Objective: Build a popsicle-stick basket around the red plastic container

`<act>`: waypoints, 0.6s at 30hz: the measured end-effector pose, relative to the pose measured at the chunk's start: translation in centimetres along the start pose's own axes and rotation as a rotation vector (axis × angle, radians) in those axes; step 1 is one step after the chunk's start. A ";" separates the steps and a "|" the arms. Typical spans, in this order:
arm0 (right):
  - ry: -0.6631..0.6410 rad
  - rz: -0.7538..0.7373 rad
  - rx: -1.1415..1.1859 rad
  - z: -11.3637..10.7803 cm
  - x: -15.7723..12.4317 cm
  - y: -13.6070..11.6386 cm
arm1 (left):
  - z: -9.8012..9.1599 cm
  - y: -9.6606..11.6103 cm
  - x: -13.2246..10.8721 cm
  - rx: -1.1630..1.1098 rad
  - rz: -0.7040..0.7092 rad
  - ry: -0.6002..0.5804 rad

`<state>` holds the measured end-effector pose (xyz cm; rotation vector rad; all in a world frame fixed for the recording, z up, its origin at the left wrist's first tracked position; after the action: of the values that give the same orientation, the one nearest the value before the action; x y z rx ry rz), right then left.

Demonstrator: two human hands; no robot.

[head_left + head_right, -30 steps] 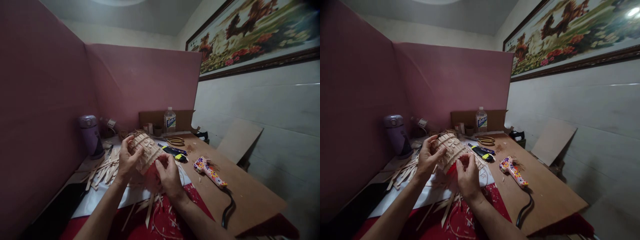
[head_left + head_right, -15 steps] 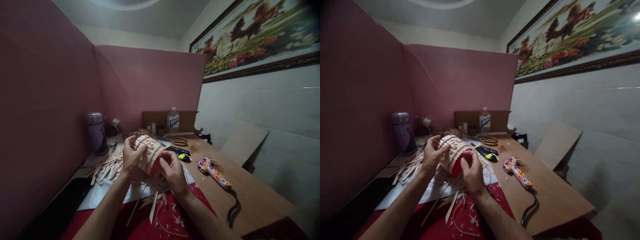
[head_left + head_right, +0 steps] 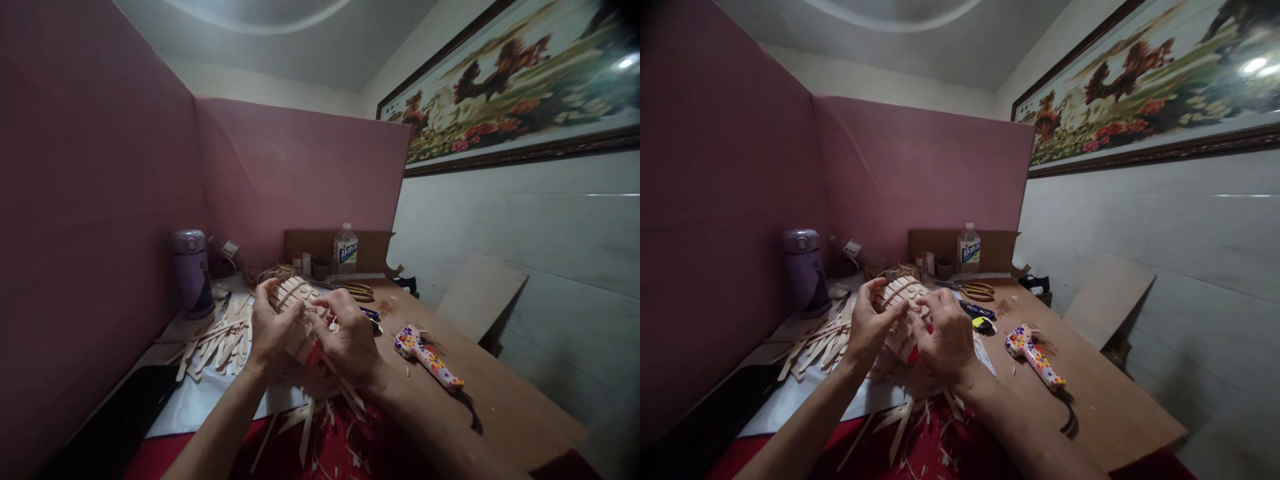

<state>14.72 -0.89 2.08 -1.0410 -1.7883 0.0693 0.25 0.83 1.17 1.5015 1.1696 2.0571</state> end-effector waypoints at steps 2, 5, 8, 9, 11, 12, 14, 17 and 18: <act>-0.005 -0.007 -0.003 0.3 0.0 0.3 | 0.0 0.0 -0.1 0.034 0.017 -0.009; 0.045 -0.024 0.015 0.7 -0.6 0.6 | 0.1 0.0 -0.3 0.073 0.041 -0.019; 0.108 -0.011 0.061 0.9 -1.1 0.9 | 0.3 0.1 -0.6 0.066 0.071 -0.018; 0.122 -0.003 0.077 1.0 -1.2 0.9 | 0.4 0.2 -0.6 0.059 0.079 -0.017; 0.139 0.011 0.112 1.0 -1.3 1.1 | 0.4 0.5 -0.7 0.049 0.082 -0.019; 0.145 0.016 0.131 0.9 -1.3 1.2 | 0.4 0.7 -0.7 0.049 0.079 -0.022; 0.153 0.030 0.161 0.9 -1.3 1.3 | 0.3 1.0 -0.8 0.059 0.072 -0.034; 0.147 0.041 0.182 0.7 -1.3 1.4 | 0.2 1.3 -0.9 0.082 0.095 -0.061; 0.145 0.042 0.185 0.7 -1.4 1.4 | 0.2 1.4 -0.9 0.087 0.115 -0.062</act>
<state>15.17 -0.67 0.09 -0.9267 -1.5968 0.1774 1.08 -0.51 1.70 1.6984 1.1888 2.0400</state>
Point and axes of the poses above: each hand's wrist, its own x-axis towards the middle knuckle, its own z-axis out of the palm, y = z × x, the point moved 2 cm from there along x, towards the middle knuckle, and after that the axes turned 8 degrees about z, right-handed, at the moved point
